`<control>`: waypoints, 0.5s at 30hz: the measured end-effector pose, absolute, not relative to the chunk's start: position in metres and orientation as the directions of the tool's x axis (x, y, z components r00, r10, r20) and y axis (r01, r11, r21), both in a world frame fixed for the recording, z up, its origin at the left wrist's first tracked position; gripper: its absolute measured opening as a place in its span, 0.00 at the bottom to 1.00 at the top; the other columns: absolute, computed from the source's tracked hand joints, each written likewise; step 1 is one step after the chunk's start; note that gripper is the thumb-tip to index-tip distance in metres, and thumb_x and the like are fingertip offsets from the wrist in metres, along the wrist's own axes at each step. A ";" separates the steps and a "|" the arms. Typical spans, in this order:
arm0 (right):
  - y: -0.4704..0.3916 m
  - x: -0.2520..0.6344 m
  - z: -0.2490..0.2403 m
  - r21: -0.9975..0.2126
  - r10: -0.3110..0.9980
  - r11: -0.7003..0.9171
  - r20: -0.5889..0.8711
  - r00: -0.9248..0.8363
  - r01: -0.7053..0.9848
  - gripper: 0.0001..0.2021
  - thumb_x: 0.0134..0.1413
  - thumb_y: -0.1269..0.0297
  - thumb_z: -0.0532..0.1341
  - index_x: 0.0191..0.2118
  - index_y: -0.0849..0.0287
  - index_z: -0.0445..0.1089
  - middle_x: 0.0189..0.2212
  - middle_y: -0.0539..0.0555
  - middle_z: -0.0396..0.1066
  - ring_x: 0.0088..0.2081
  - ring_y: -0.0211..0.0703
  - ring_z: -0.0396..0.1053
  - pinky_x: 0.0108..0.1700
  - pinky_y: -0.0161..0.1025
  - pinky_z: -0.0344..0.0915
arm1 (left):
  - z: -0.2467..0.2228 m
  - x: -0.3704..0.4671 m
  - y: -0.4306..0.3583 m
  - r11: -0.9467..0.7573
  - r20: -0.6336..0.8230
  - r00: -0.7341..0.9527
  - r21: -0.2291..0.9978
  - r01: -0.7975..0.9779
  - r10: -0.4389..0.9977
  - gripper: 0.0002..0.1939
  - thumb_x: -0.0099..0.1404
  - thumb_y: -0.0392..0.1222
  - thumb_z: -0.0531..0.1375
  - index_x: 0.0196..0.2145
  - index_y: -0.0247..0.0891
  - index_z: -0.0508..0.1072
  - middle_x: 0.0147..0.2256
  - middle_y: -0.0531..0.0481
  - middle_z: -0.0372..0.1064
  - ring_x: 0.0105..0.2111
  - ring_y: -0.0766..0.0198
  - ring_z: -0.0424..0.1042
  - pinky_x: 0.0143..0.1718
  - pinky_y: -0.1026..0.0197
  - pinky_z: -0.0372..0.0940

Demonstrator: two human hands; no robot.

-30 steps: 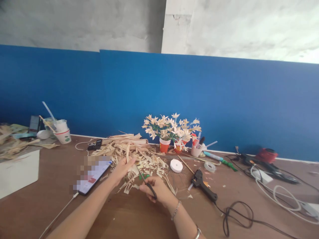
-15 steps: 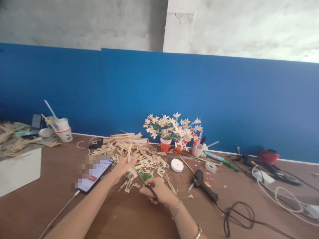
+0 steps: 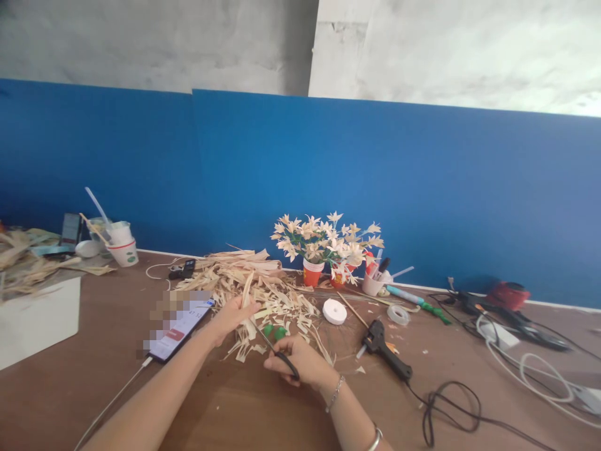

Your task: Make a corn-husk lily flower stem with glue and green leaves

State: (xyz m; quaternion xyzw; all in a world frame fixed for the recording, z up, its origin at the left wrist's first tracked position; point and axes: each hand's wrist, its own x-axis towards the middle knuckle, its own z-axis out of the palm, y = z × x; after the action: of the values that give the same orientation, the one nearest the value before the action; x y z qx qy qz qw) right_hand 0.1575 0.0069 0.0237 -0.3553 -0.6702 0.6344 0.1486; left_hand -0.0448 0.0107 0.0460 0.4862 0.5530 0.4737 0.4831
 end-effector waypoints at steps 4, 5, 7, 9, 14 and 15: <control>0.008 0.158 0.023 -0.948 0.659 -0.052 -0.270 -0.702 0.315 0.16 0.39 0.53 0.66 0.25 0.61 0.65 0.09 0.40 0.56 0.10 0.26 0.51 0.11 0.26 0.43 | 0.042 -0.047 0.012 0.070 -0.067 -0.033 0.993 0.099 0.997 0.17 0.48 0.52 0.63 0.23 0.36 0.64 0.18 0.59 0.58 0.19 0.70 0.56 0.22 0.68 0.51; 0.008 0.159 0.023 -0.946 0.659 -0.050 -0.272 -0.701 0.321 0.16 0.39 0.53 0.66 0.25 0.61 0.65 0.09 0.40 0.56 0.10 0.26 0.51 0.11 0.26 0.43 | 0.041 -0.047 0.012 0.067 -0.065 -0.022 0.993 0.101 0.998 0.17 0.49 0.53 0.63 0.23 0.36 0.64 0.18 0.59 0.58 0.19 0.71 0.55 0.21 0.68 0.51; 0.009 0.159 0.022 -0.943 0.653 -0.042 -0.276 -0.706 0.329 0.16 0.40 0.53 0.66 0.25 0.61 0.65 0.09 0.40 0.56 0.10 0.26 0.51 0.11 0.26 0.43 | 0.040 -0.048 0.013 0.067 -0.067 -0.003 0.993 0.101 0.998 0.17 0.49 0.52 0.64 0.23 0.36 0.64 0.18 0.59 0.58 0.18 0.72 0.55 0.21 0.68 0.50; 0.010 0.160 0.019 -0.941 0.646 -0.034 -0.278 -0.711 0.337 0.16 0.41 0.52 0.65 0.25 0.62 0.65 0.09 0.40 0.56 0.10 0.26 0.51 0.10 0.26 0.43 | 0.039 -0.048 0.013 0.076 -0.077 0.010 0.993 0.087 0.997 0.17 0.48 0.51 0.64 0.24 0.36 0.65 0.18 0.59 0.58 0.18 0.72 0.55 0.20 0.68 0.50; 0.012 0.162 0.016 -0.942 0.650 -0.047 -0.282 -0.706 0.332 0.16 0.40 0.54 0.66 0.25 0.61 0.65 0.09 0.39 0.56 0.09 0.26 0.50 0.10 0.26 0.43 | 0.038 -0.053 0.015 0.133 -0.134 0.069 0.991 0.020 0.989 0.15 0.47 0.47 0.65 0.24 0.35 0.66 0.18 0.59 0.58 0.17 0.73 0.54 0.18 0.69 0.46; 0.012 0.162 0.017 -0.942 0.650 -0.048 -0.282 -0.706 0.333 0.15 0.40 0.54 0.66 0.25 0.61 0.65 0.09 0.39 0.56 0.09 0.26 0.50 0.10 0.26 0.43 | 0.038 -0.055 0.015 0.142 -0.143 0.083 0.990 0.016 0.986 0.14 0.46 0.46 0.65 0.24 0.35 0.65 0.17 0.59 0.58 0.17 0.73 0.53 0.18 0.69 0.45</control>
State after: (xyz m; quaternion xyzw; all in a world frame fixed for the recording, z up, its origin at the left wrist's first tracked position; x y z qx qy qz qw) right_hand 0.1621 0.0122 0.0166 -0.3622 -0.6782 0.6268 0.1267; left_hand -0.0550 0.0149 0.0375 0.4859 0.5155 0.4391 0.5525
